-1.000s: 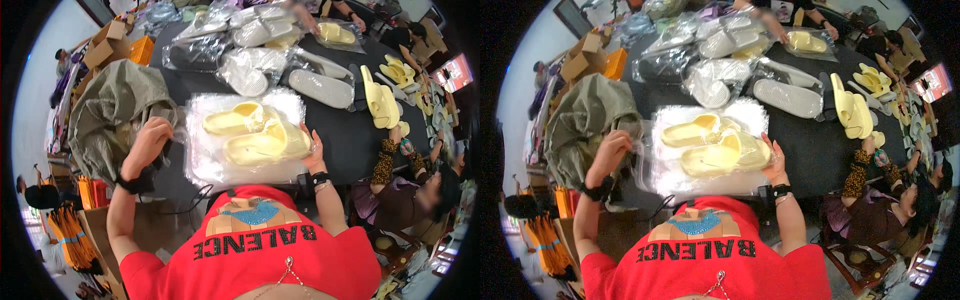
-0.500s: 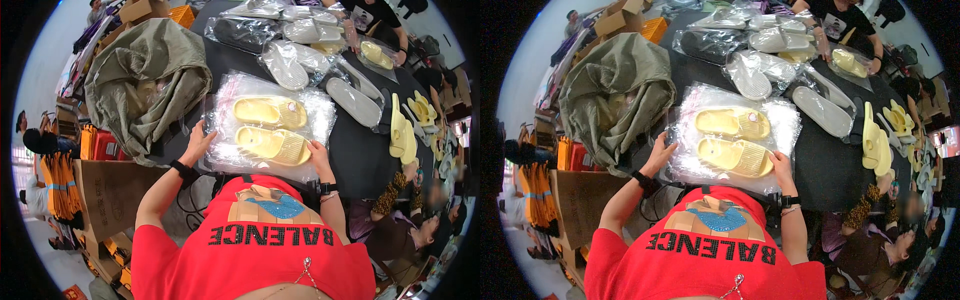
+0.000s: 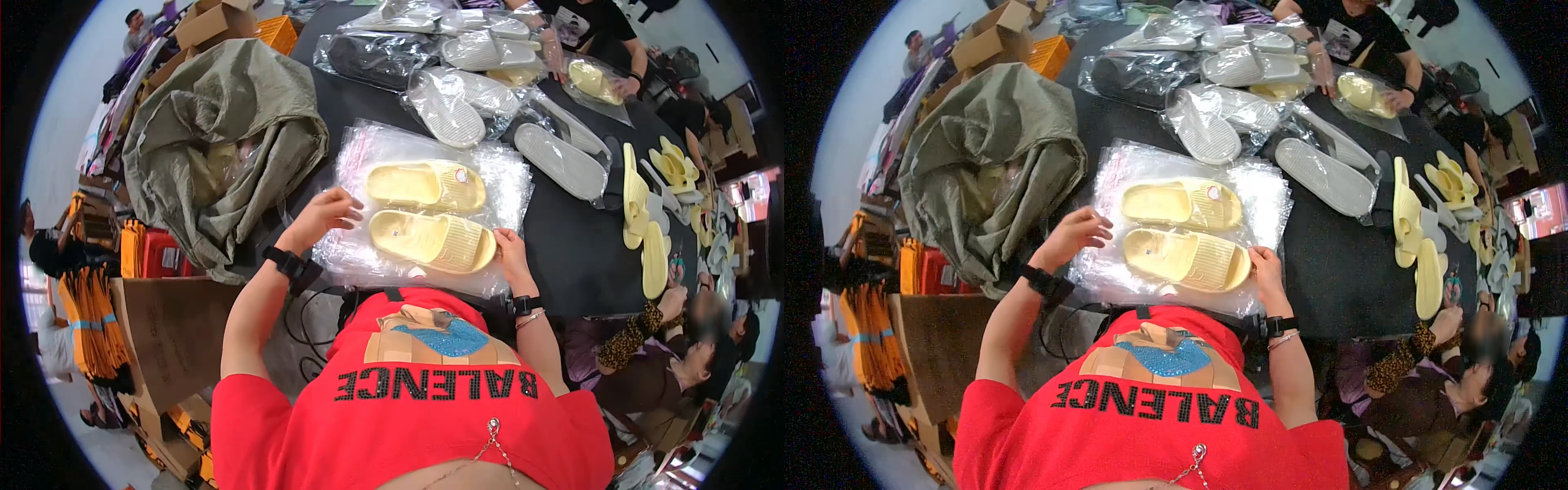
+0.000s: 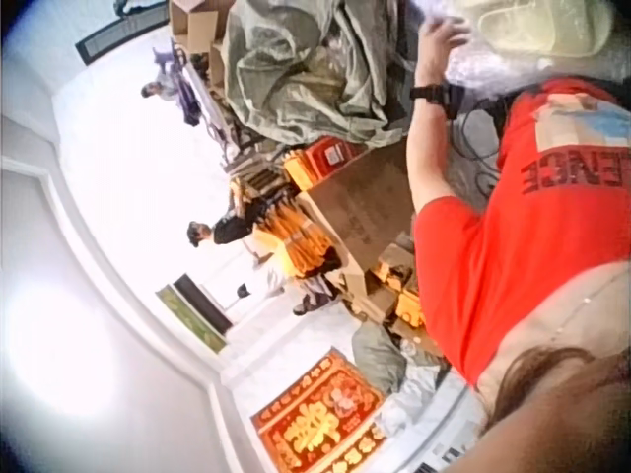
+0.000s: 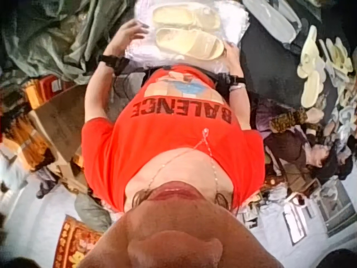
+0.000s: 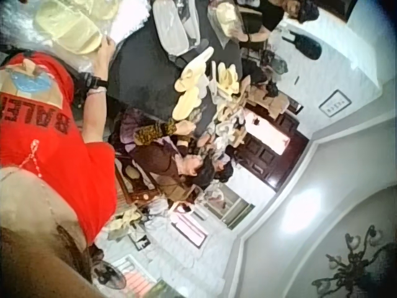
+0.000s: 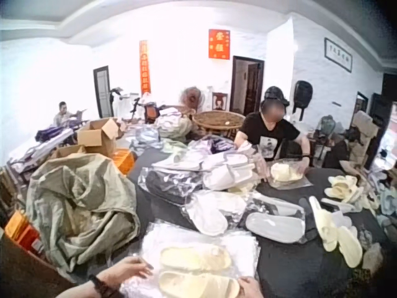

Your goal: The person is taking slippers out of a large woven bag and packing them into individual plastic bags on a workshop table.

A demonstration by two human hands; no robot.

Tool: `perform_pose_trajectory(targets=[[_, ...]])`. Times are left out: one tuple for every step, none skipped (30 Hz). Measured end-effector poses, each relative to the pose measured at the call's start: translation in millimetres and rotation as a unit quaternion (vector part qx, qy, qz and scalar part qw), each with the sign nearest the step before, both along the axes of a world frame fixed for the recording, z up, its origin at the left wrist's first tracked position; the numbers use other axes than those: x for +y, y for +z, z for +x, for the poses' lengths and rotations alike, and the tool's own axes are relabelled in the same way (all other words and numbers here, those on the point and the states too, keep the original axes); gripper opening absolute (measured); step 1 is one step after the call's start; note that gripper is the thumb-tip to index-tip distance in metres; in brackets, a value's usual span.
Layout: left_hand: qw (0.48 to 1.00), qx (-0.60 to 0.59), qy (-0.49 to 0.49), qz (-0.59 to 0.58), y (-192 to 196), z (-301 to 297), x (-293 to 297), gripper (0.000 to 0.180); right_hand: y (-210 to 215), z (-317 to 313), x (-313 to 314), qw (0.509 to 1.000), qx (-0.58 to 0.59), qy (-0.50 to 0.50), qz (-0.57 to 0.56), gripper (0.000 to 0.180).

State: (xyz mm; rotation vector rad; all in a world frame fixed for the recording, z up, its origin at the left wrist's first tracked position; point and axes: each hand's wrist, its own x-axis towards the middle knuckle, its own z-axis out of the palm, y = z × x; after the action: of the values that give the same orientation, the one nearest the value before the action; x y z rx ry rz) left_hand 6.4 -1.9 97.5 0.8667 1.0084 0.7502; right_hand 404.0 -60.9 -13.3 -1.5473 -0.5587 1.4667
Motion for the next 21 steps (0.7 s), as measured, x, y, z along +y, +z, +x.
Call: perform_pose_trajectory(targets=[[0.986,-0.157,0.041,-0.048,12,5,-3,0.013,0,1,0,1.0,-0.004,0.003,-0.004,0.015],[0.972,-0.222,0.029,-0.074,3,0,-1,0.016,-1,1,1,1.0,-0.01,0.002,-0.004,0.014],[0.983,-0.155,-0.019,-0.099,-12,-2,1,0.016,-2,1,2,1.0,-0.016,0.002,-0.003,0.014],[0.987,-0.087,-0.061,-0.121,-29,-6,-1,0.017,0,-1,4,1.0,-0.022,0.007,-0.002,0.013],[0.985,-0.019,-0.102,-0.141,-47,-9,-2,0.018,5,-4,6,1.0,-0.026,0.015,-0.006,0.013],[0.979,0.041,-0.153,-0.128,-63,-11,0,0.026,13,-7,7,0.999,-0.029,0.019,-0.01,0.013],[0.979,0.094,-0.181,-0.021,-61,-1,5,0.027,17,-8,8,0.999,-0.032,0.018,-0.015,0.013],[0.963,0.145,-0.208,0.087,-53,17,8,0.028,11,-4,9,0.999,-0.012,0.034,-0.009,0.014],[0.934,0.191,-0.231,0.194,-49,32,11,0.029,3,1,13,0.999,0.009,0.05,-0.001,0.016],[0.861,0.277,-0.254,0.344,-57,40,20,0.04,-2,3,16,0.997,0.029,0.073,0.006,0.017],[0.825,0.305,-0.262,0.398,-55,51,26,0.043,3,1,19,0.997,0.019,0.07,-0.008,0.018],[0.785,0.33,-0.267,0.451,-52,63,31,0.047,6,-4,22,0.997,0.011,0.066,-0.022,0.019],[0.74,0.355,-0.271,0.502,-49,74,36,0.051,10,-5,26,0.997,0.003,0.064,-0.035,0.02],[0.731,0.381,-0.317,0.469,-44,85,39,0.061,-1,-6,31,0.996,0.052,0.068,-0.005,0.023],[0.764,0.333,-0.318,0.453,-41,90,42,0.061,-8,1,31,0.997,0.054,0.058,0.005,0.021],[0.795,0.286,-0.316,0.431,-43,91,43,0.062,2,-8,30,0.997,0.058,0.053,0.013,0.02],[0.824,0.238,-0.313,0.407,-45,93,44,0.062,10,-13,30,0.997,0.061,0.048,0.021,0.02],[0.81,0.245,-0.317,0.428,-47,95,46,0.06,1,-10,31,0.997,0.058,0.04,0.019,0.018],[0.796,0.251,-0.322,0.447,-50,94,47,0.057,1,-10,29,0.997,0.054,0.052,0.021,0.018],[0.781,0.258,-0.327,0.465,-52,93,46,0.055,2,-9,27,0.996,0.049,0.065,0.024,0.017],[0.766,0.264,-0.331,0.483,-55,92,46,0.053,3,-9,26,0.996,0.044,0.078,0.026,0.017]])
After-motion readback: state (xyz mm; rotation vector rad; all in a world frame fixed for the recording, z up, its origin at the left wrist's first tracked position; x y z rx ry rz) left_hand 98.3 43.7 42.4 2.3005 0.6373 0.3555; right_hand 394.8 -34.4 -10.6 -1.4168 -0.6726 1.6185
